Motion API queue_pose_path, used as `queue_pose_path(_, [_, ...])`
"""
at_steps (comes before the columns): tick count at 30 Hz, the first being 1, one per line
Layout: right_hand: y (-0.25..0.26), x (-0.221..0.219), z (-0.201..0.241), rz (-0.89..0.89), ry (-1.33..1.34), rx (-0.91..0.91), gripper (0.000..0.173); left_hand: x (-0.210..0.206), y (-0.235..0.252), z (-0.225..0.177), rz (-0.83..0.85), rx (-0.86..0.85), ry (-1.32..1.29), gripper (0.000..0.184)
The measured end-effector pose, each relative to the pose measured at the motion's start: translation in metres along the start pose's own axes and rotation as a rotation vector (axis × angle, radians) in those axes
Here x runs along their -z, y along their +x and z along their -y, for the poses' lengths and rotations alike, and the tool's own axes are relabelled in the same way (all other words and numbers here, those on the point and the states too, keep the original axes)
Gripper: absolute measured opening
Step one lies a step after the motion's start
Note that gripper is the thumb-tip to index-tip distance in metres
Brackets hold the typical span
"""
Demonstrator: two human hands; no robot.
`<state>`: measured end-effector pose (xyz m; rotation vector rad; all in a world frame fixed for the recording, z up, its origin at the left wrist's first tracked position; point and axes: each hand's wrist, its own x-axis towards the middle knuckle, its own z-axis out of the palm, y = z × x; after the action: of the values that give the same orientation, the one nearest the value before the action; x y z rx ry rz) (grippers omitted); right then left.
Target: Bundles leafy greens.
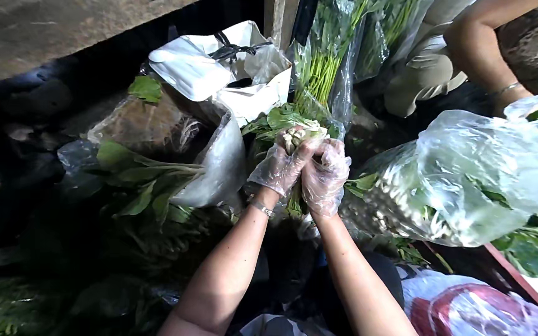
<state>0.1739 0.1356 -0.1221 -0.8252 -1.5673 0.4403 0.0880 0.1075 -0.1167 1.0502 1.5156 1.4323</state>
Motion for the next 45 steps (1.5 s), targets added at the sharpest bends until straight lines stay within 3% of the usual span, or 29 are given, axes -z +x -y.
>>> queue_pose_path(3, [0.003, 0.006, 0.008, 0.137, -0.129, -0.002, 0.008, 0.001, -0.003, 0.006, -0.033, 0.086, -0.052, 0.058])
queue_pose_path(6, [0.009, 0.010, 0.027, 0.339, -0.227, -0.063, 0.025, 0.004, -0.005, 0.012, -0.093, 0.110, -0.181, 0.048])
queue_pose_path(9, [0.012, 0.004, 0.043, 0.412, -0.237, -0.156, 0.050, 0.012, -0.003, 0.015, -0.070, 0.137, -0.373, 0.050])
queue_pose_path(13, [0.029, 0.014, 0.042, 0.642, 0.089, -0.373, 0.053, 0.020, 0.001, 0.005, -0.161, 0.129, -0.211, 0.039])
queue_pose_path(16, [0.048, 0.035, 0.018, 0.504, 0.357, -0.451, 0.049, 0.027, 0.007, 0.010, -0.237, 0.016, 0.002, 0.039])
queue_pose_path(18, [0.063, 0.059, -0.019, 0.388, 0.082, -0.441, 0.035, 0.034, 0.012, 0.015, -0.165, -0.076, -0.045, 0.033])
queue_pose_path(19, [0.068, 0.074, -0.042, 0.432, -0.193, -0.463, 0.030, 0.038, 0.013, 0.017, -0.138, -0.104, -0.080, 0.035])
queue_pose_path(21, [0.069, 0.094, -0.086, 0.763, -0.749, -0.553, 0.027, 0.043, 0.017, 0.018, -0.103, -0.142, -0.158, 0.034])
queue_pose_path(23, [0.052, 0.097, -0.114, 1.125, -1.134, -0.568, 0.027, 0.040, 0.019, 0.015, -0.103, -0.143, -0.222, 0.029])
queue_pose_path(26, [0.019, 0.088, -0.141, 1.405, -1.337, -0.491, 0.035, 0.039, 0.018, 0.014, -0.069, -0.112, -0.194, 0.027])
queue_pose_path(29, [0.006, 0.085, -0.149, 1.508, -1.351, -0.491, 0.029, 0.039, 0.017, 0.015, -0.067, -0.176, -0.129, 0.029])
queue_pose_path(33, [0.026, 0.087, -0.130, 1.512, -1.359, -0.569, 0.021, 0.038, 0.020, 0.015, -0.041, -0.189, -0.184, 0.025])
queue_pose_path(37, [0.077, 0.109, -0.097, 1.373, -1.235, -0.735, 0.033, 0.036, 0.020, 0.010, -0.017, -0.108, -0.295, 0.025])
queue_pose_path(39, [0.098, 0.132, -0.083, 1.191, -1.079, -0.579, 0.030, 0.035, 0.019, 0.010, -0.008, -0.128, -0.316, 0.028])
queue_pose_path(41, [0.103, 0.141, -0.042, 0.913, -0.666, -0.371, 0.021, 0.031, 0.021, 0.010, 0.006, -0.169, -0.401, 0.030])
queue_pose_path(43, [0.087, 0.128, -0.010, 0.661, -0.253, -0.157, 0.017, 0.026, 0.021, 0.011, 0.042, -0.193, -0.489, 0.051])
queue_pose_path(45, [0.063, 0.098, 0.012, 0.515, -0.038, -0.082, 0.014, 0.023, 0.013, 0.006, 0.062, -0.209, -0.493, 0.061])
